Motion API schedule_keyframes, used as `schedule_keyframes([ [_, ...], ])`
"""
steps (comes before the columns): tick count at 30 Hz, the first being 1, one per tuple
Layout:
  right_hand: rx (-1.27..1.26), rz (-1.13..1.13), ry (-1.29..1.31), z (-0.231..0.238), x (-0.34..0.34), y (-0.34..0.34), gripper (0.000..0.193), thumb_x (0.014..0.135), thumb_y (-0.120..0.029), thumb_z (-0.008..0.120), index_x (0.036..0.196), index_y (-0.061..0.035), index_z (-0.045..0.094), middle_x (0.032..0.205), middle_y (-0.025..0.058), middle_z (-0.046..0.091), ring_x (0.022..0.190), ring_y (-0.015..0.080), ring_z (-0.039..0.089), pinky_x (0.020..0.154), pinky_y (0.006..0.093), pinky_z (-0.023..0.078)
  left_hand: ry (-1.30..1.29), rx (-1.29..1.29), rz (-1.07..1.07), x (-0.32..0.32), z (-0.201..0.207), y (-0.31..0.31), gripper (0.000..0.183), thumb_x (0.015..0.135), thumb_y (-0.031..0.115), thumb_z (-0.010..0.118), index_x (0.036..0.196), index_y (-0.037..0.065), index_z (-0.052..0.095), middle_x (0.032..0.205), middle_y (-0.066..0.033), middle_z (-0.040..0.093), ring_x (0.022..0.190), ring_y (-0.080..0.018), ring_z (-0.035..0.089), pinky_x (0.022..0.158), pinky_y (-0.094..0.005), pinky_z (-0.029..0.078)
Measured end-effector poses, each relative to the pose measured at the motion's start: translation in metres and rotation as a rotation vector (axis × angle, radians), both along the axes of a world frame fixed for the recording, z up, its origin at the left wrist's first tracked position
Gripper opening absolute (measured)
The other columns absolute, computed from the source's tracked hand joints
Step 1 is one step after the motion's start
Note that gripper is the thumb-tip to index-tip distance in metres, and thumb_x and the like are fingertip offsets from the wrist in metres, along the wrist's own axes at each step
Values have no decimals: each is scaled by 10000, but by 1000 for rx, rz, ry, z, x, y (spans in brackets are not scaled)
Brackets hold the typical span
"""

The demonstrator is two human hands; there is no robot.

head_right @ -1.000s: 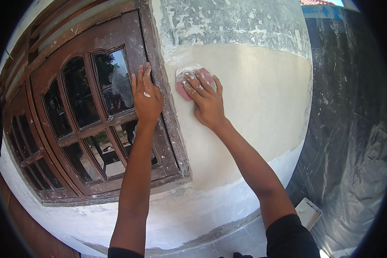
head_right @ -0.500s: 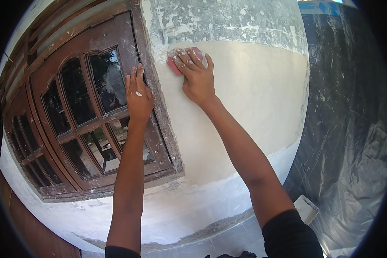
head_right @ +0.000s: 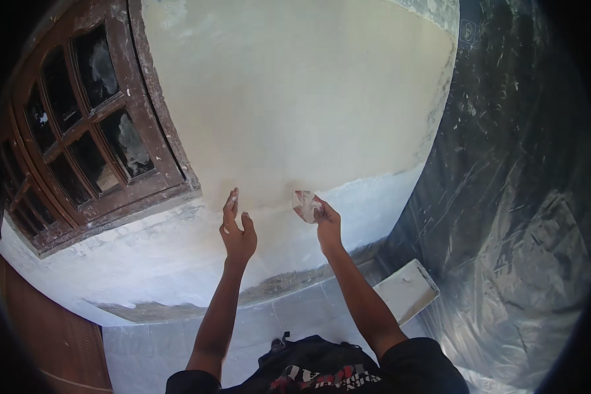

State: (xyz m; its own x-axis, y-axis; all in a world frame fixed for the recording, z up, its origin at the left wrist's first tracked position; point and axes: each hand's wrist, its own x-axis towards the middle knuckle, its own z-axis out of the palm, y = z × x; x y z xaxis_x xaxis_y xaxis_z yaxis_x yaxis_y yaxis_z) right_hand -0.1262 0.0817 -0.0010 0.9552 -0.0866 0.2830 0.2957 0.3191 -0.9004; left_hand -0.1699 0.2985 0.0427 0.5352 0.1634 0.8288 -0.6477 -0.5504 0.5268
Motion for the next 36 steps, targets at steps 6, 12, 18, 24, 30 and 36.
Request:
schedule_keyframes([
  [6, 107, -11, 403, -108, -47, -142, 345, 1009, -3, 532, 1344, 56, 589, 1226, 138, 697, 1058, 245, 711, 928, 387, 562, 291, -164, -13, -43, -146, -179, 525, 892, -70, 484, 1411, -73, 402, 1493, -306, 488, 1458, -451, 408, 1170, -496, 421],
  [12, 125, -37, 666, -178, -121, -253, 389, 1020, -8, 512, 1405, 16, 556, 1270, 128, 678, 1060, 231, 710, 915, 371, 561, 610, -106, -63, -102, -239, -290, 534, 876, -18, 521, 1398, -86, 428, 1464, -300, 514, 1433, -497, 400, 1202, -554, 313],
  [18, -533, -245, 675, -264, -168, -351, 367, 963, 27, 580, 1325, 24, 643, 1155, 67, 711, 1063, 154, 673, 948, 299, 514, 846, 15, -128, -143, -321, -364, 581, 881, 13, 542, 1438, -64, 399, 1478, -316, 476, 1408, -517, 412, 1187, -564, 332],
  [24, -1094, -202, 550, -344, -210, -434, 337, 939, 23, 586, 1226, -74, 736, 1190, 194, 732, 1102, 327, 716, 931, 366, 540, 1094, 189, -226, -180, -412, -404, 680, 874, 18, 551, 1504, -67, 309, 1436, -368, 479, 1406, -524, 409, 1203, -564, 318],
  [30, -1595, 55, 249, -415, -235, -476, 441, 839, 75, 568, 1218, -93, 718, 1296, 103, 698, 1297, 315, 597, 1131, 509, 395, 1148, 293, -306, -195, -465, -425, 708, 850, -37, 562, 1505, -61, 296, 1520, -274, 450, 1446, -504, 368, 1186, -579, 340],
  [36, -1752, 105, 265, -446, -317, -484, 542, 796, 70, 593, 1294, -134, 659, 1406, 48, 629, 1416, 248, 496, 1229, 538, 244, 1088, 323, -359, -196, -495, -443, 814, 828, -59, 552, 1564, -50, 204, 1547, -275, 412, 1467, -496, 346, 1199, -587, 316],
])
